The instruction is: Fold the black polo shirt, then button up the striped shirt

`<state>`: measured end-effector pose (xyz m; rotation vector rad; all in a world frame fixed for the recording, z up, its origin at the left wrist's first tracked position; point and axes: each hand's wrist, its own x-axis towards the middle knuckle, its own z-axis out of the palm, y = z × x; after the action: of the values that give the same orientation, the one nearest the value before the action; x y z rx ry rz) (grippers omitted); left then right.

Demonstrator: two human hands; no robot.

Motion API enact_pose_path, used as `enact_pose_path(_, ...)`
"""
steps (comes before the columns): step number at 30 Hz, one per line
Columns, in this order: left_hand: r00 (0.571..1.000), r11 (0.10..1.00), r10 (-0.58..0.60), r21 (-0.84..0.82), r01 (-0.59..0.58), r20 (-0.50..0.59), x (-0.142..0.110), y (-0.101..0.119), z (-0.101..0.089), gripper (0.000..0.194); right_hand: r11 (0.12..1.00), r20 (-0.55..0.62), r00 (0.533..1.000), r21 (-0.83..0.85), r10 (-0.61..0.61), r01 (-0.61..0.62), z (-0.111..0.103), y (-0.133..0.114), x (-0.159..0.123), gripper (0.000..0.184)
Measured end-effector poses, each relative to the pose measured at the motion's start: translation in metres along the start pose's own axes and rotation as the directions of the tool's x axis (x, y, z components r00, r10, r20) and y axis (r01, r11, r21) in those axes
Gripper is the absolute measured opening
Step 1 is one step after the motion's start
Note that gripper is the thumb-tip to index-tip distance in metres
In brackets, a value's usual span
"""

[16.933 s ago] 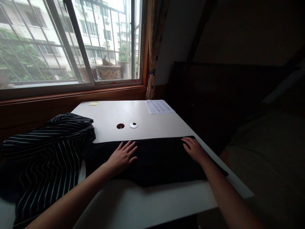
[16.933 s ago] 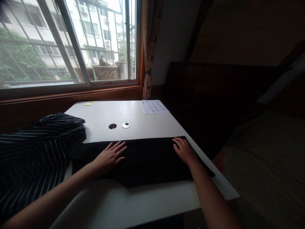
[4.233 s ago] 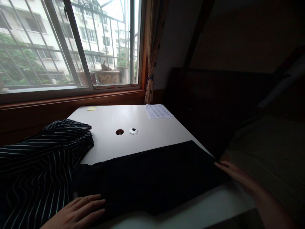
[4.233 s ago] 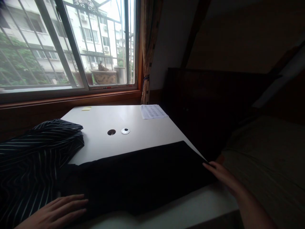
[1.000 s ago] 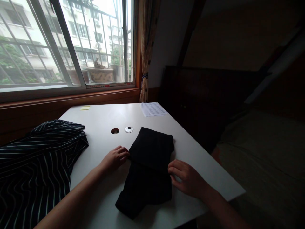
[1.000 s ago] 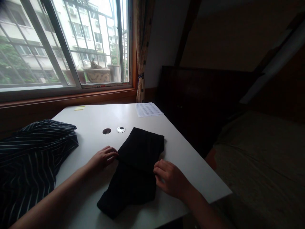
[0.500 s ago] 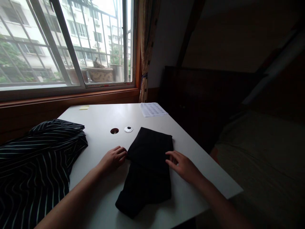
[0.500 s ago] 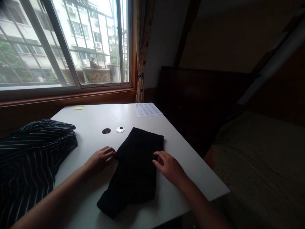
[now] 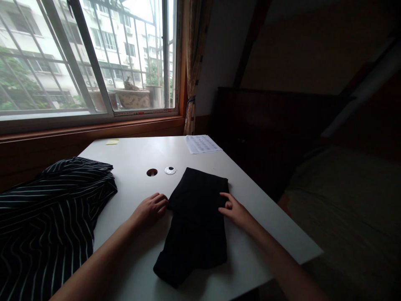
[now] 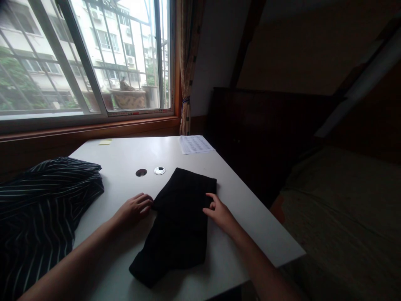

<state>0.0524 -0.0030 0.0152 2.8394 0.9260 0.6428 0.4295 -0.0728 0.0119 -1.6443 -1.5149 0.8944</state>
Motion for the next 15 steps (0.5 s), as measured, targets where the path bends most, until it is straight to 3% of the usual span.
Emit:
enact_pose_path(3, 1.0, 1.0, 0.001, -0.007, -0.001, 0.005, 0.0, -0.001, 0.0, 0.017, 1.0, -0.012, 1.0, 0.003, 0.011, -0.011, -0.002, -0.002, -0.005, 0.063)
enact_pose_path(8, 1.0, 0.999, -0.012, -0.033, 0.012, 0.009, 0.001, 0.001, -0.001, 0.016, 0.97, 0.048, 0.999, -0.243, 0.002, 0.01, -0.003, -0.014, -0.019, 0.042)
enact_pose_path(12, 1.0, 0.996, -0.025, -0.088, 0.024, -0.015, 0.0, 0.003, -0.002, 0.015, 0.91, 0.154, 0.978, -0.367, -0.143, 0.191, -0.005, -0.03, -0.036, 0.019)
enact_pose_path(15, 0.997, 0.989, -0.061, -0.138, 0.054, -0.05, 0.0, 0.002, 0.0, 0.014, 0.851, 0.263, 0.923, -0.377, -0.28, 0.366, -0.009, -0.043, -0.05, 0.013)
